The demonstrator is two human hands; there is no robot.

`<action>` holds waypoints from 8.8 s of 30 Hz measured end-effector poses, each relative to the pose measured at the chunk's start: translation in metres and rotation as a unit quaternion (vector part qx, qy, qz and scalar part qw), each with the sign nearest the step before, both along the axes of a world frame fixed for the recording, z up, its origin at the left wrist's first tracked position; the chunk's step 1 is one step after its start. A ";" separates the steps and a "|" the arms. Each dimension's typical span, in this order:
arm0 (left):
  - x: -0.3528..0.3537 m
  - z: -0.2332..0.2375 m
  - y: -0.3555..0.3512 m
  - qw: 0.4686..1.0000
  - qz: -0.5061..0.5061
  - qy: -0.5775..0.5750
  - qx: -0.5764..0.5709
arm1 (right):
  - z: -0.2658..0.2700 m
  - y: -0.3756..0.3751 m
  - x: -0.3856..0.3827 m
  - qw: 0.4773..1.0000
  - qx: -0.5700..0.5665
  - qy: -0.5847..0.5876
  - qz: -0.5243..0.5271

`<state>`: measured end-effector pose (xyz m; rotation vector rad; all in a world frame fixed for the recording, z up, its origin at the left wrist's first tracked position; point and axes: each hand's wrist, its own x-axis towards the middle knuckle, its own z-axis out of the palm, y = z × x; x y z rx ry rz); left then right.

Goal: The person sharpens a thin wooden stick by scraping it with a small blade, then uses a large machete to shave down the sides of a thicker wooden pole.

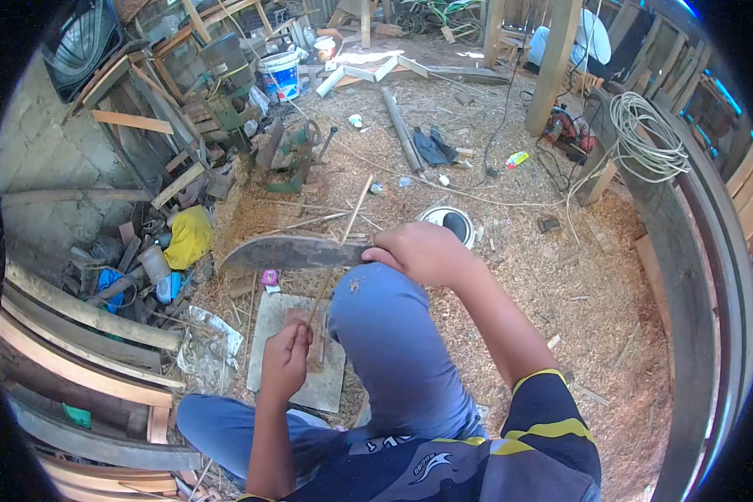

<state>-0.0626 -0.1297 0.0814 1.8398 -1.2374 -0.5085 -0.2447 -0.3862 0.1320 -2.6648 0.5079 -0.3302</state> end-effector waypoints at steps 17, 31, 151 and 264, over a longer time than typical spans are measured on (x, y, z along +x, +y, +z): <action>-0.013 -0.019 0.025 0.999 0.008 0.024 0.020 | 0.002 -0.003 -0.009 1.000 -0.005 0.013 0.003; -0.009 -0.018 0.020 1.000 0.012 -0.011 0.024 | 0.004 -0.006 -0.005 1.000 -0.007 0.011 0.005; 0.169 -0.163 0.119 0.936 0.350 -0.011 -0.020 | -0.242 0.178 0.195 0.914 0.396 0.089 -0.025; 0.144 -0.160 0.141 0.903 0.426 -0.050 0.016 | -0.300 0.177 0.136 0.958 0.168 0.224 -0.068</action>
